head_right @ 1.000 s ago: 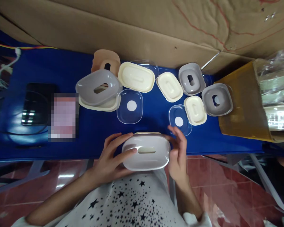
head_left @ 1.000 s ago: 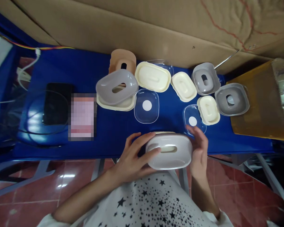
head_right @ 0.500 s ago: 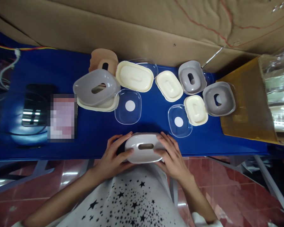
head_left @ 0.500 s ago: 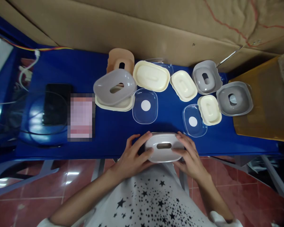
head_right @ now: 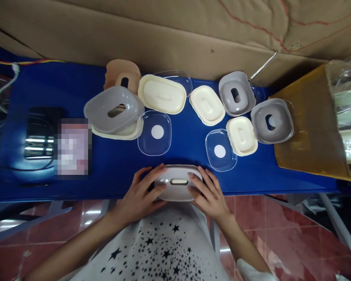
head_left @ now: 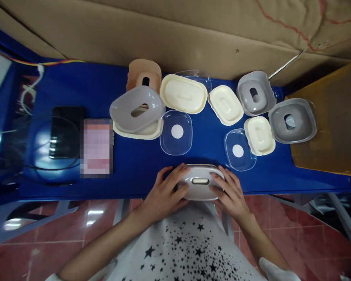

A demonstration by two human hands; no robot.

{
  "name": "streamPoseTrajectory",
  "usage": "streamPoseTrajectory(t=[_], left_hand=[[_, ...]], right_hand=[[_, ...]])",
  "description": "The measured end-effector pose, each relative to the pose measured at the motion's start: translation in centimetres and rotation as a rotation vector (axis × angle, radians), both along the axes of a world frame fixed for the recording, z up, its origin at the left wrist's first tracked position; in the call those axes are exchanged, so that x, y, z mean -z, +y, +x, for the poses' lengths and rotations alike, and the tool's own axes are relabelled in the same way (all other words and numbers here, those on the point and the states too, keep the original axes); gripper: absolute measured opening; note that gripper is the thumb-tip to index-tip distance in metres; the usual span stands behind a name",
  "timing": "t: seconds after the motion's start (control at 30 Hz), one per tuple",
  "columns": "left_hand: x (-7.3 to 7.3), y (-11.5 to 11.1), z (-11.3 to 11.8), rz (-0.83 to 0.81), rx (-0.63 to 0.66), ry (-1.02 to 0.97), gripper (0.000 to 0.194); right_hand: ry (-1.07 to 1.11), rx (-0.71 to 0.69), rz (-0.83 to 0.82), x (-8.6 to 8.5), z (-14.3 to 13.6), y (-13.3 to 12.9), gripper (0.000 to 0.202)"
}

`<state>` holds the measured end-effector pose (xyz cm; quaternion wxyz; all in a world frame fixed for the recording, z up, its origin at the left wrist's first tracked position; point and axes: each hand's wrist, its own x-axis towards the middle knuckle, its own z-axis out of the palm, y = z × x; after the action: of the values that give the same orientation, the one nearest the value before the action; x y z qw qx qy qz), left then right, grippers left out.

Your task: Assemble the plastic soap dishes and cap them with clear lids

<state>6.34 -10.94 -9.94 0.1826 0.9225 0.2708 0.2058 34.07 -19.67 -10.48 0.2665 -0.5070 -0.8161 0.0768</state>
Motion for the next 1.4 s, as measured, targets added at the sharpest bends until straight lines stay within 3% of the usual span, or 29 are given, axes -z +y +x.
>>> streamPoseTrajectory(t=[0.17,0.27,0.37,0.5,0.8,0.97,1.1,1.2,1.27,1.4], left_hand=[[-0.6,0.3,0.5,-0.012,-0.061,0.073,0.017],[-0.8,0.4,0.7,0.02,-0.068,0.055,0.024],[-0.8,0.3,0.7,0.069,-0.073,-0.019,0.037],[-1.2,0.4,0.6,0.098,-0.071,-0.099,0.042],[-2.6,2.7,0.0,0.139,-0.202,-0.101,0.035],[-3.8,4.9,-0.2,0.203,-0.325,-0.005,0.035],[-4.0,6.3,-0.2,0.221,-0.275,0.156,0.035],[-3.6,7.1,-0.2,0.214,-0.233,0.177,0.023],[-3.6,7.3,-0.3,0.155,-0.232,0.075,0.017],[-5.4,6.4,-0.6,-0.237,-0.333,-0.328,0.019]], right_hand=[[-0.094,0.047,0.074,-0.8,0.1,0.0,0.027],[-0.078,0.217,0.204,-1.4,1.2,0.4,0.022],[-0.176,0.475,0.112,-1.5,2.5,1.2,0.032],[-0.204,0.505,-0.012,-1.3,3.5,2.1,0.022],[0.304,0.427,-0.084,-2.2,3.2,3.2,0.015],[0.799,0.625,-0.097,-1.2,2.9,4.4,0.022],[1.035,0.785,-0.198,-0.5,3.1,5.7,0.035],[0.963,0.862,-0.228,-0.5,3.6,6.2,0.043],[0.83,0.891,-0.203,-0.8,3.9,6.2,0.049],[0.384,0.912,-0.055,-2.1,3.6,5.5,0.043]])
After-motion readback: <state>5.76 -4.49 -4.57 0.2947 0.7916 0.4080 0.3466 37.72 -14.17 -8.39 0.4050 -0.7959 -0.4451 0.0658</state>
